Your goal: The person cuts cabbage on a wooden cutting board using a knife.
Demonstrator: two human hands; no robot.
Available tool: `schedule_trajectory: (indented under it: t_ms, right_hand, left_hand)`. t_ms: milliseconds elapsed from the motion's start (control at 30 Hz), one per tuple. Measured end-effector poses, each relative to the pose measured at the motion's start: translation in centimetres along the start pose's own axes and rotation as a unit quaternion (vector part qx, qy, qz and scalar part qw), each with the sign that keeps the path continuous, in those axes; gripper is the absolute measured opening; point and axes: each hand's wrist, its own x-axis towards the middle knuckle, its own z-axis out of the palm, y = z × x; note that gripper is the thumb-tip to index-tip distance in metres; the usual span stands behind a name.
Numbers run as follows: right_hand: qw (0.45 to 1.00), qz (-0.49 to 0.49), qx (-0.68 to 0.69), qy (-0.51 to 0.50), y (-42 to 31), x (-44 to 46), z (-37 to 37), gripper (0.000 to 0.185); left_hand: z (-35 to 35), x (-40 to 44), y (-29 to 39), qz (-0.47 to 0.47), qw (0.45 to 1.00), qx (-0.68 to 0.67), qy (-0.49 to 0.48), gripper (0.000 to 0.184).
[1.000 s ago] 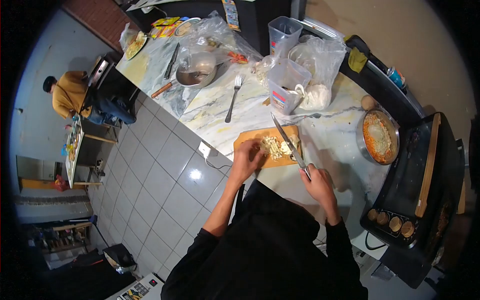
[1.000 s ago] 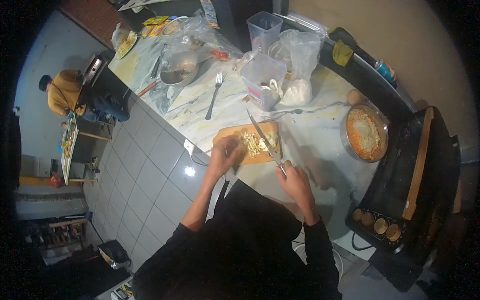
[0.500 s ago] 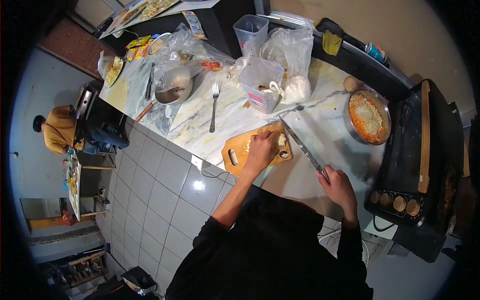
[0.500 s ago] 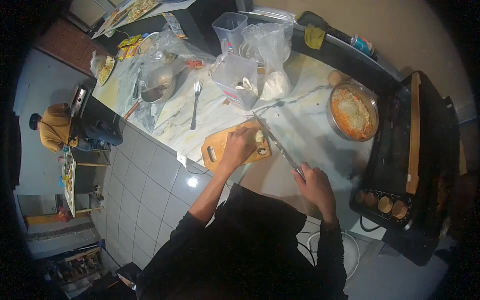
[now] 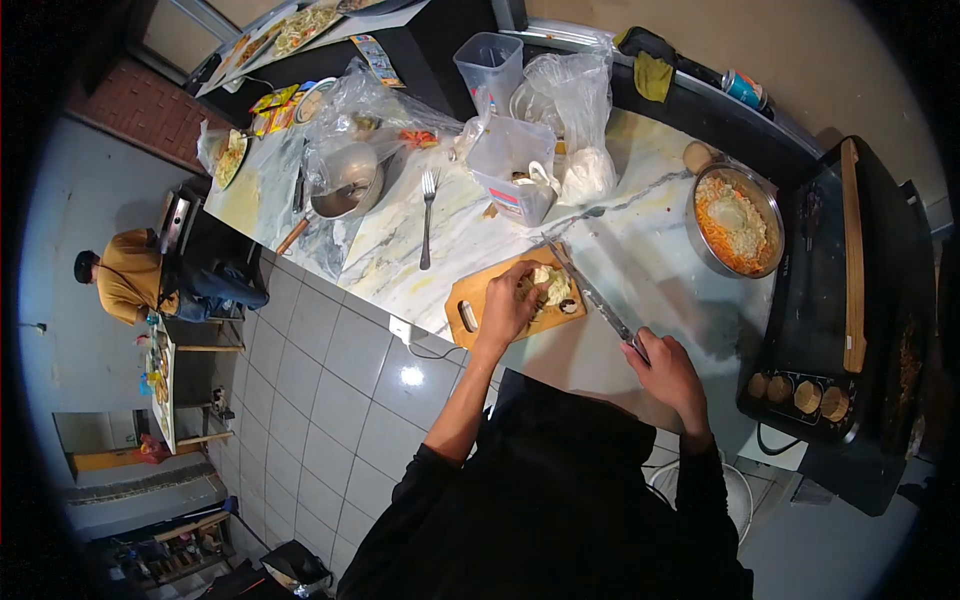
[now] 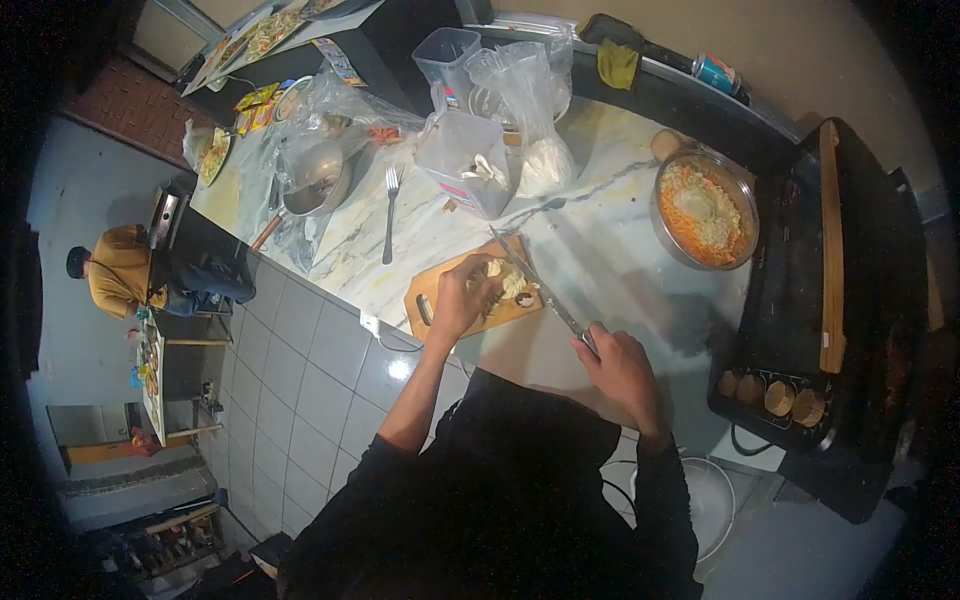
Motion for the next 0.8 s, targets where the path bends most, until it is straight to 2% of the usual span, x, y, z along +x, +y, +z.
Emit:
schedule_trajectory:
  t_ms: [133, 200, 233, 367, 433, 600, 667, 800]
  right_hand:
    - [1.0, -0.008, -0.001, 0.016, 0.3, 0.1, 0.2, 0.03]
    - [1.0, -0.008, -0.006, 0.016, 0.4, 0.0, 0.3, 0.031]
    - [1.0, -0.012, -0.008, 0.017, 0.5, 0.0, 0.4, 0.031]
    - [1.0, -0.017, -0.016, 0.005, 0.7, 0.4, 0.7, 0.03]
    - [0.999, -0.024, -0.021, 0.003, 0.7, 0.6, 0.9, 0.03]
    - [0.999, -0.038, -0.018, 0.023, 0.7, 0.7, 1.2, 0.032]
    - [0.999, -0.027, -0.009, 0.024, 0.6, 0.7, 1.1, 0.033]
    - [1.0, -0.006, 0.02, 0.018, 0.6, 0.9, 1.1, 0.033]
  left_hand:
    - [-0.8, -0.2, 0.0, -0.012, 1.0, 0.0, 0.015, 0.031]
    - [-1.0, -0.5, -0.6, -0.013, 0.992, -0.099, 0.082, 0.029]
    - [-1.4, -0.6, -0.6, -0.015, 0.991, -0.099, 0.084, 0.029]
    - [-2.5, -1.2, -1.2, -0.067, 0.981, -0.169, 0.07, 0.029]
    - [-2.5, -1.4, -0.6, -0.054, 0.992, -0.103, 0.046, 0.032]
    - [-2.7, -2.0, 1.2, -0.071, 0.989, -0.122, 0.048, 0.037]
    - [-2.8, -2.3, 1.0, -0.071, 0.981, -0.174, 0.039, 0.039]
    - [-3.4, -2.7, 2.0, -0.046, 0.979, -0.194, 0.047, 0.035]
